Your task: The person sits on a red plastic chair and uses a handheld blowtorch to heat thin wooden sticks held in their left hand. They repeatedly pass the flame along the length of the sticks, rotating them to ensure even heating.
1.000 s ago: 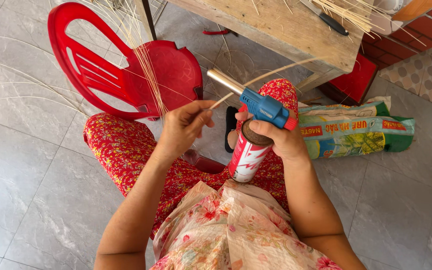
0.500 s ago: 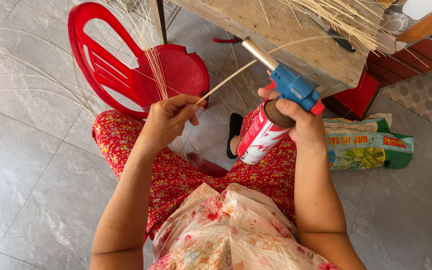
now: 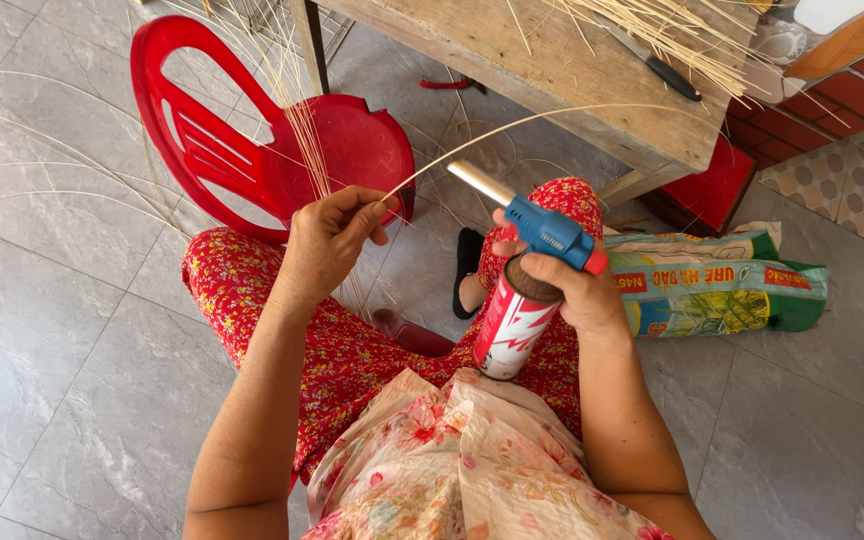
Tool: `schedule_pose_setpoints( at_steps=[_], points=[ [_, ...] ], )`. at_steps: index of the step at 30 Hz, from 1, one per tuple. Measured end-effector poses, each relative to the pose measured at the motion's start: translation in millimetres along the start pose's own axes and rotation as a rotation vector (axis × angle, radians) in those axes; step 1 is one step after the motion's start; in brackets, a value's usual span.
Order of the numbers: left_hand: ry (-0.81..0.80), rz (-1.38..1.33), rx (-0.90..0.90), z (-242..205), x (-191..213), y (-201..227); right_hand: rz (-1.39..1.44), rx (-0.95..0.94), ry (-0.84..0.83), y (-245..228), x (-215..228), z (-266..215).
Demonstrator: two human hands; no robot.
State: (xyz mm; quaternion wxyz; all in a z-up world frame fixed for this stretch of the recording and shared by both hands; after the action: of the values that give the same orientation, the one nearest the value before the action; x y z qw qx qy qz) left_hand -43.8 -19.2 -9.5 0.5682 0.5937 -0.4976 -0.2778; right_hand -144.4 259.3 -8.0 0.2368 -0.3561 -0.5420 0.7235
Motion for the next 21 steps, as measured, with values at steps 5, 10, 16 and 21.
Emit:
schedule_pose_setpoints(
  at_steps=[5, 10, 16, 21],
  points=[
    [-0.015, -0.071, -0.017, 0.4, 4.5, -2.9, 0.045, 0.042, 0.210, 0.0, 22.1, 0.9],
    [-0.051, -0.024, 0.031, -2.2, 12.1, -1.6, 0.218, 0.096, 0.259, 2.7, 29.2, -0.3],
    [-0.164, 0.175, 0.036, -9.3, 15.7, 0.2, 0.335, 0.116, 0.198, 15.8, 27.7, 18.0],
    [-0.213, 0.193, 0.075, -6.8, 44.0, -13.6, 0.313, 0.166, 0.287, 12.7, 41.6, 29.1]
  ],
)
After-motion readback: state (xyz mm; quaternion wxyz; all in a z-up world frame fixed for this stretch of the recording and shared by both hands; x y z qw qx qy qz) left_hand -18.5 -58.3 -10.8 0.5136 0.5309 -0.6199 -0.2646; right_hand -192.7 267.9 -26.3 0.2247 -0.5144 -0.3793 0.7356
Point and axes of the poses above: each hand's wrist, its own z-axis towards the middle knuckle, its own x-axis out of the back of the hand, y = z × x, the point moved 4 cm from there along z, towards the middle knuckle, and after that the axes turned 10 degrees about x, right-handed, at the moved point
